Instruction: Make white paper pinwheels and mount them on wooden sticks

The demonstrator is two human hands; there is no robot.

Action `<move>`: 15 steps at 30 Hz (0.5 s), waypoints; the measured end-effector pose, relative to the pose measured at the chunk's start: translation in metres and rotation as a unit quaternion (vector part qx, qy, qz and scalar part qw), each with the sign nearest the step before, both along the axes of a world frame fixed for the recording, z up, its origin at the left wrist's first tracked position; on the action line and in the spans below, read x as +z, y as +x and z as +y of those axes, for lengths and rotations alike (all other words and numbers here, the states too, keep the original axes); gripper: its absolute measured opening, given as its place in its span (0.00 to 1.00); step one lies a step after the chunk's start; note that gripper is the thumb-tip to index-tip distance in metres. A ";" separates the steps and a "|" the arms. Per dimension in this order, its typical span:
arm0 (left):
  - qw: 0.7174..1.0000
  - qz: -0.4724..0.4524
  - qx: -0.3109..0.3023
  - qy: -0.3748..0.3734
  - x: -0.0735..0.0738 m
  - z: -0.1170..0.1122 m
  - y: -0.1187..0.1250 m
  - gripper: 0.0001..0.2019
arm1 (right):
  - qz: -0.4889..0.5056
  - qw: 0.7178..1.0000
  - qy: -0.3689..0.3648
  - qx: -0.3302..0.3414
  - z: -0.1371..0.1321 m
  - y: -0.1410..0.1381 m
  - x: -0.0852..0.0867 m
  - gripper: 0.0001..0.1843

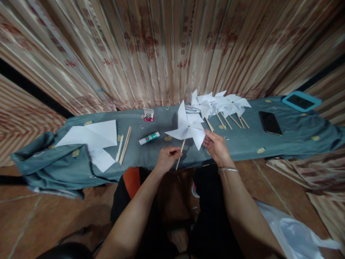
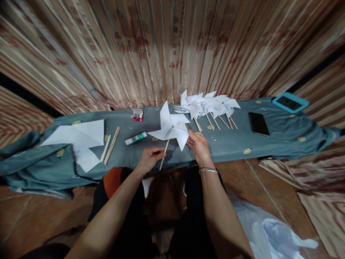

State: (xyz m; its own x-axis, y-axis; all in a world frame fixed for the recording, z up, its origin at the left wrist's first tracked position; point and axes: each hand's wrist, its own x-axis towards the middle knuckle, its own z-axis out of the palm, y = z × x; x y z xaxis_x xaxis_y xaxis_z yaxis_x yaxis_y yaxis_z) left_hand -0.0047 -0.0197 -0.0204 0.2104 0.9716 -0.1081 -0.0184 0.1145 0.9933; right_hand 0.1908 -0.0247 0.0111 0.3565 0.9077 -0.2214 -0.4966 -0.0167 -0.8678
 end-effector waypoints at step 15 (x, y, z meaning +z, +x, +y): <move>1.000 -0.014 0.006 -0.015 0.003 0.000 0.000 0.08 | -0.009 0.999 0.000 0.035 -0.003 -0.003 0.002 0.20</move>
State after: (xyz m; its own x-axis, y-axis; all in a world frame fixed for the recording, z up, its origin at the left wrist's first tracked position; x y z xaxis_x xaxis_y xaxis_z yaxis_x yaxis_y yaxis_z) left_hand -0.0052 -0.0201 -0.0173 0.2021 0.9706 -0.1306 -0.0482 0.1431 0.9885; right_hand 0.1879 -0.0278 0.0128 0.2956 0.9307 -0.2154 -0.4783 -0.0510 -0.8767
